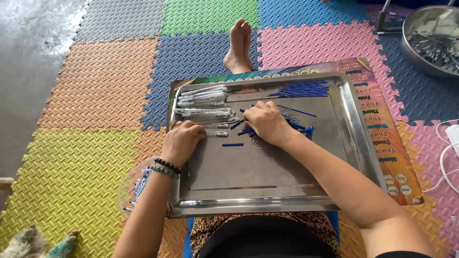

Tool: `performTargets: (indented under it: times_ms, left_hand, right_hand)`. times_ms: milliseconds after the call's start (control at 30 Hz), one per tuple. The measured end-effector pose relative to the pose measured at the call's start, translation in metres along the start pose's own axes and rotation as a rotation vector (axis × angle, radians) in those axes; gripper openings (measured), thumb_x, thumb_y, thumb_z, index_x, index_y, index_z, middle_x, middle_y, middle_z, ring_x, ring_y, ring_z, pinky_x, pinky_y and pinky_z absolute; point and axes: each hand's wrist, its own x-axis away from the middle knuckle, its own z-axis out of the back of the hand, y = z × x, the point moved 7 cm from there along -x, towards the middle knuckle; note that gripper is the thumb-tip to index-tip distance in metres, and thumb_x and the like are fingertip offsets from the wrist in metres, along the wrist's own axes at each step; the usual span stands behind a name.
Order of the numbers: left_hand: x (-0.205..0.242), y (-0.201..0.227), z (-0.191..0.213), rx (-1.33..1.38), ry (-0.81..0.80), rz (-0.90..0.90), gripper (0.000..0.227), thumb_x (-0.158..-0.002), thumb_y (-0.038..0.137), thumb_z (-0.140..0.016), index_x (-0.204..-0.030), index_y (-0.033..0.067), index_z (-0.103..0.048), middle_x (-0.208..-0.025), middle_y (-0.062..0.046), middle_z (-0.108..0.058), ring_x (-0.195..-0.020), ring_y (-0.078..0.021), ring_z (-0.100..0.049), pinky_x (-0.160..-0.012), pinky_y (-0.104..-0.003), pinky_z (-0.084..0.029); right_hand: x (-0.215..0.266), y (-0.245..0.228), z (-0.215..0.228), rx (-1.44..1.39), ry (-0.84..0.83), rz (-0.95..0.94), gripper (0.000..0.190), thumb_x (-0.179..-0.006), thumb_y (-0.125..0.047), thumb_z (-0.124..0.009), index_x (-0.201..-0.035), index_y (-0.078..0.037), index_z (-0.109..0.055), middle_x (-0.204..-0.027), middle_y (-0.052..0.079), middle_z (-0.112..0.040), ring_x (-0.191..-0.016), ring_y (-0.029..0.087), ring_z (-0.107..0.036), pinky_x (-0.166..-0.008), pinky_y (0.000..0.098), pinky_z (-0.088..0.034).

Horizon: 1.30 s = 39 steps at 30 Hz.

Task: Assembling pens by joining white barrels with blue caps or refills on a metal tray.

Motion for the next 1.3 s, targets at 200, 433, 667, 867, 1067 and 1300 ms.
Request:
performTargets:
  times_ms: [200, 433, 667, 867, 1067, 1300]
  left_hand:
    - [-0.019, 0.055, 0.049, 0.653, 0.027, 0.004, 0.013, -0.103, 0.024, -0.082, -0.117, 0.0225, -0.082, -0.108, -0.003, -0.086, -0.107, -0.0332, -0.084, -0.09, -0.048, -0.068]
    - [-0.036, 0.113, 0.043, 0.828, 0.035, -0.008, 0.017, -0.101, 0.02, -0.086, -0.118, 0.019, -0.082, -0.107, -0.007, -0.086, -0.101, -0.0315, -0.086, -0.089, -0.045, -0.07]
    - [-0.037, 0.134, 0.052, 0.659, 0.019, -0.02, 0.016, -0.102, 0.024, -0.086, -0.116, 0.0188, -0.083, -0.105, -0.007, -0.085, -0.097, -0.0307, -0.086, -0.086, -0.042, -0.07]
    - [-0.035, 0.142, 0.033, 0.629, 0.073, -0.047, 0.015, -0.098, 0.026, -0.088, -0.112, 0.0208, -0.084, -0.1, -0.005, -0.085, -0.094, -0.0298, -0.085, -0.081, -0.04, -0.071]
    - [-0.026, 0.129, 0.002, 0.863, -0.004, 0.094, 0.02, -0.1, 0.023, -0.088, -0.119, 0.0182, -0.084, -0.106, -0.01, -0.085, -0.093, -0.0304, -0.085, -0.084, -0.042, -0.071]
    - [-0.022, 0.114, -0.009, 0.979, 0.01, 0.139, 0.027, -0.103, 0.019, -0.084, -0.129, 0.0149, -0.084, -0.111, -0.014, -0.083, -0.094, -0.032, -0.084, -0.081, -0.042, -0.071]
  right_hand:
    - [0.017, 0.015, 0.095, -0.467, 0.139, -0.196, 0.009, -0.097, -0.028, -0.09, -0.103, -0.026, -0.084, -0.093, -0.004, -0.084, -0.101, 0.019, -0.076, -0.092, 0.0355, -0.056]
    - [0.045, 0.042, 0.132, -0.455, 0.389, -0.258, 0.01, -0.102, -0.019, -0.092, -0.109, -0.022, -0.087, -0.103, -0.009, -0.084, -0.101, 0.014, -0.074, -0.096, 0.0298, -0.059]
    - [0.057, 0.042, 0.134, -0.322, 0.415, -0.223, 0.008, -0.1, -0.019, -0.092, -0.107, -0.021, -0.088, -0.103, -0.001, -0.082, -0.1, 0.02, -0.073, -0.091, 0.0373, -0.061]
    - [0.063, 0.047, 0.127, -0.317, 0.424, -0.207, 0.011, -0.096, -0.019, -0.095, -0.106, -0.021, -0.091, -0.103, 0.002, -0.083, -0.102, 0.019, -0.074, -0.093, 0.0377, -0.06]
    - [0.059, 0.035, 0.13, -0.459, 0.413, -0.209, 0.016, -0.097, -0.012, -0.092, -0.113, -0.017, -0.091, -0.104, 0.003, -0.088, -0.104, 0.021, -0.078, -0.099, 0.0377, -0.06]
    - [0.07, 0.093, 0.114, -0.399, 0.294, -0.408, 0.018, -0.101, -0.015, -0.089, -0.115, -0.027, -0.087, -0.105, -0.003, -0.085, -0.111, 0.026, -0.075, -0.102, 0.0431, -0.058]
